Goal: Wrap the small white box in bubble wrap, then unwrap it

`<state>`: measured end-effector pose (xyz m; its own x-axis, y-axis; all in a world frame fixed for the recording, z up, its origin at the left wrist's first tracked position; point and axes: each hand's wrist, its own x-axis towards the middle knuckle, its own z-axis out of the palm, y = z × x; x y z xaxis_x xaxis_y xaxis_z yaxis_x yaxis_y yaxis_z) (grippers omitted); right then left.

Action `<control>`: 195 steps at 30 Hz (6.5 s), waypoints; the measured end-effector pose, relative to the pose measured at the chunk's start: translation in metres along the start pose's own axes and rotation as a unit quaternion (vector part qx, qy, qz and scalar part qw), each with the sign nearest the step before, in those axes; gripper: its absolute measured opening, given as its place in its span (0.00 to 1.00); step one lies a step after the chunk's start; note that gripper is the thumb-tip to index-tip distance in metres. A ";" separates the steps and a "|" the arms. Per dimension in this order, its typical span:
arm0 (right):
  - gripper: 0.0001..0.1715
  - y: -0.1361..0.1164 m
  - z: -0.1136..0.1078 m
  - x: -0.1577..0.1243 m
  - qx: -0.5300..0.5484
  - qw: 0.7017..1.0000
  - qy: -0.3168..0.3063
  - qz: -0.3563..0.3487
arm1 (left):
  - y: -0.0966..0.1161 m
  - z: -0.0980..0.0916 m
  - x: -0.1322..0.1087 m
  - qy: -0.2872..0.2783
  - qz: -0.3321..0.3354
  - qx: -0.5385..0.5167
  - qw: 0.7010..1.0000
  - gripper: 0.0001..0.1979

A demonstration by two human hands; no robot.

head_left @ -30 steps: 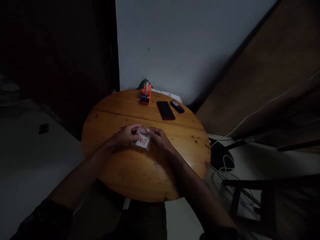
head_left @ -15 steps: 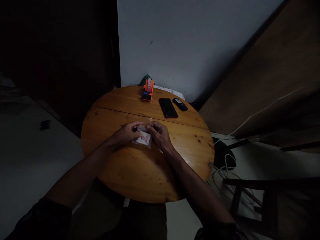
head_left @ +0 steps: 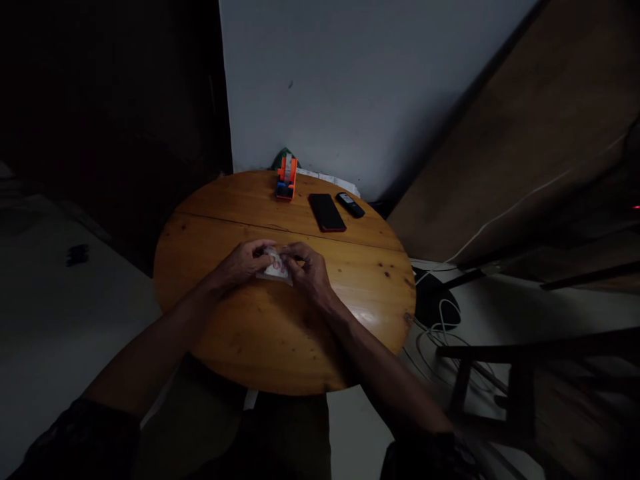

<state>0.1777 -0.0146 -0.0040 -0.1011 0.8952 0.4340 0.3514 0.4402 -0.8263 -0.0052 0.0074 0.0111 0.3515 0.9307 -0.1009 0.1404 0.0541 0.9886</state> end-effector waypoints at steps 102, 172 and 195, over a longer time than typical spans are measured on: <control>0.15 -0.006 -0.016 -0.001 -0.322 0.925 -0.117 -0.161 | -0.005 0.000 0.009 0.059 0.026 -0.023 0.998 0.28; 0.20 -0.003 -0.030 0.013 0.124 0.984 0.114 0.061 | 0.004 -0.005 -0.007 -0.105 0.019 -0.024 0.994 0.16; 0.21 -0.019 -0.009 -0.007 -0.083 0.995 -0.044 0.046 | 0.007 0.005 -0.005 -0.029 -0.008 -0.155 0.988 0.21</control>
<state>0.1802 -0.0303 0.0118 -0.1398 0.9370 0.3202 0.5106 0.3453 -0.7874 -0.0016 0.0019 0.0174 0.4047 0.9073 -0.1137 -0.1401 0.1844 0.9728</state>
